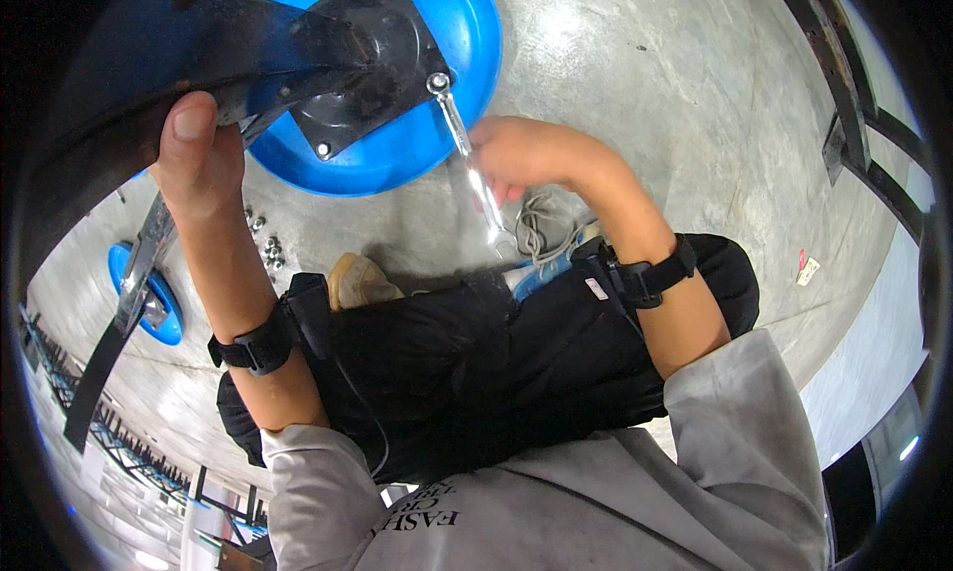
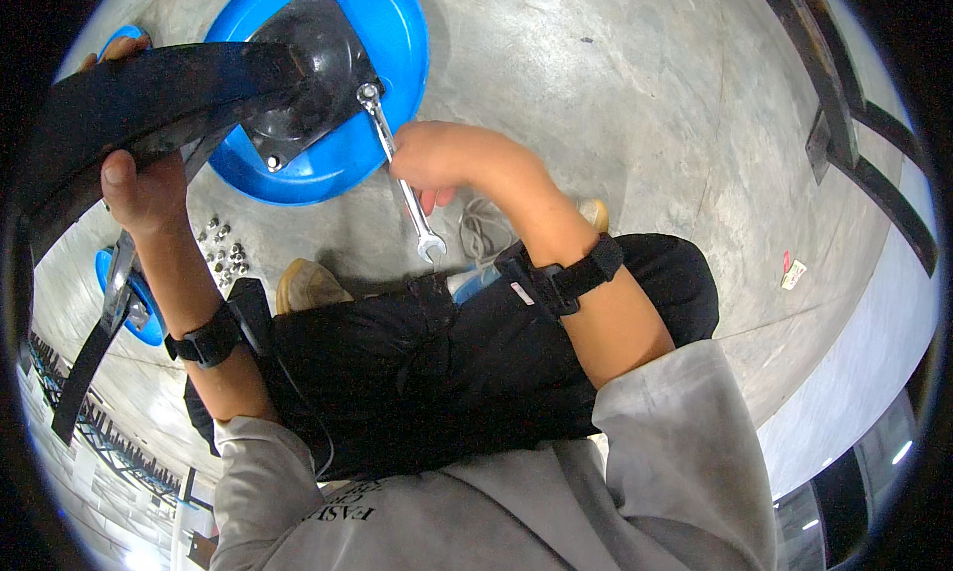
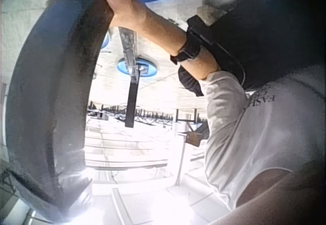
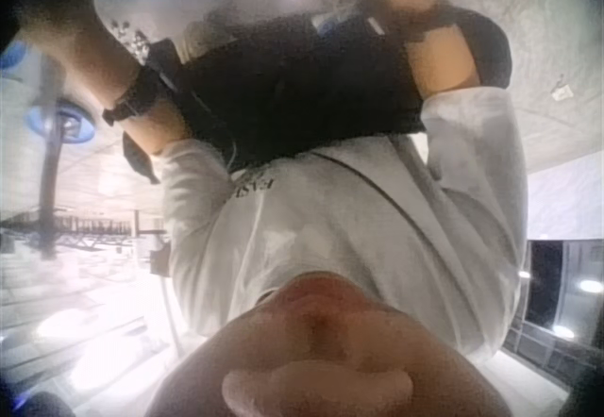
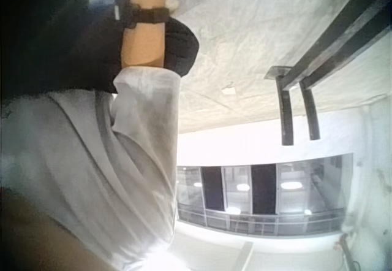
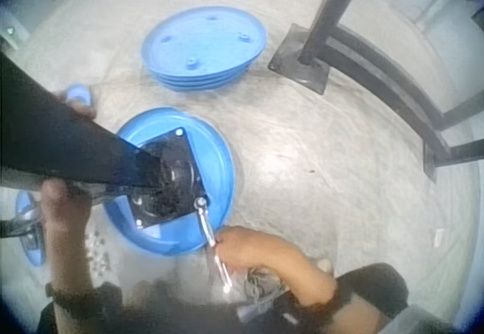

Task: The person assembles a table by tightening bolts on the underside of a table leg flange using a wrench.

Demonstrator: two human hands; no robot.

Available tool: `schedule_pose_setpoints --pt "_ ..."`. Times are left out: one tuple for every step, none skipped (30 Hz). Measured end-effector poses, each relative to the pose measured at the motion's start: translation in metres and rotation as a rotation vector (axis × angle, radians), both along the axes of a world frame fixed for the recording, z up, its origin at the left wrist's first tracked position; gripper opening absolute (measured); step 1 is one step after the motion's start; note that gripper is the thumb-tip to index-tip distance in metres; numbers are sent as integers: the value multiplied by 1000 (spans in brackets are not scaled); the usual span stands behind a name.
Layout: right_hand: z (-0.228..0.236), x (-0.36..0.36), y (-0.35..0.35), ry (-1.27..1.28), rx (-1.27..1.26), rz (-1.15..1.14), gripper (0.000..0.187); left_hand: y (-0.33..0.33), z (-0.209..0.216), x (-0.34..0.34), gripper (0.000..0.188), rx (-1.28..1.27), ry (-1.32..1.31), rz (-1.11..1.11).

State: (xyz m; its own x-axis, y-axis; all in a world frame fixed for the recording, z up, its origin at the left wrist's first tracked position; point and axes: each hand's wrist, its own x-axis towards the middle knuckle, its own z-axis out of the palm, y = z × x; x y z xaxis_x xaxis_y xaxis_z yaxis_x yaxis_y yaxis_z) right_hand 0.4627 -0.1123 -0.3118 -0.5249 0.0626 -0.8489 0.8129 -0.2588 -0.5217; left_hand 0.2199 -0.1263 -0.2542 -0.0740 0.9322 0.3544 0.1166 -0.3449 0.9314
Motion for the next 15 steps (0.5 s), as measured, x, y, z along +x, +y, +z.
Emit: schedule_pose_setpoints --pt "0 0 0 -1 0 -1 26 0 -1 -1 83 6 1 -8" --pt "2 1 0 -1 -34 -47 26 0 -1 -1 83 7 0 -9" --pt "5 0 0 1 -69 -93 26 0 0 0 82 17 -20 3" --pt "8 -1 1 2 -69 -93 26 0 2 0 82 28 -39 16" --pt "11 -2 2 -6 -76 -114 26 0 3 0 82 27 -38 16" --pt "12 -2 3 -18 -82 -136 27 0 2 2 82 27 -39 23" --pt "11 -1 2 -20 -81 -138 27 1 2 3 83 27 -40 31" --pt "9 -1 1 -16 -98 -168 27 1 1 3 83 28 -41 29" --pt "8 -1 0 -9 -117 -196 28 1 2 3 84 28 -23 39" --pt "8 -1 -1 -8 -118 -196 28 0 2 2 84 28 -4 49" --pt "8 -1 -1 10 -147 -228 29 0 3 2 84 27 -3 49" --pt "7 0 -1 26 -173 -261 30 0 2 2 85 26 -19 53" --pt "5 0 -1 25 -172 -262 30 0 2 3 85 24 -34 58" --pt "0 1 -2 11 -191 -261 31 1 1 3 85 25 -35 57" --pt "-3 2 -3 -3 -210 -260 31 2 1 4 85 34 -49 54"
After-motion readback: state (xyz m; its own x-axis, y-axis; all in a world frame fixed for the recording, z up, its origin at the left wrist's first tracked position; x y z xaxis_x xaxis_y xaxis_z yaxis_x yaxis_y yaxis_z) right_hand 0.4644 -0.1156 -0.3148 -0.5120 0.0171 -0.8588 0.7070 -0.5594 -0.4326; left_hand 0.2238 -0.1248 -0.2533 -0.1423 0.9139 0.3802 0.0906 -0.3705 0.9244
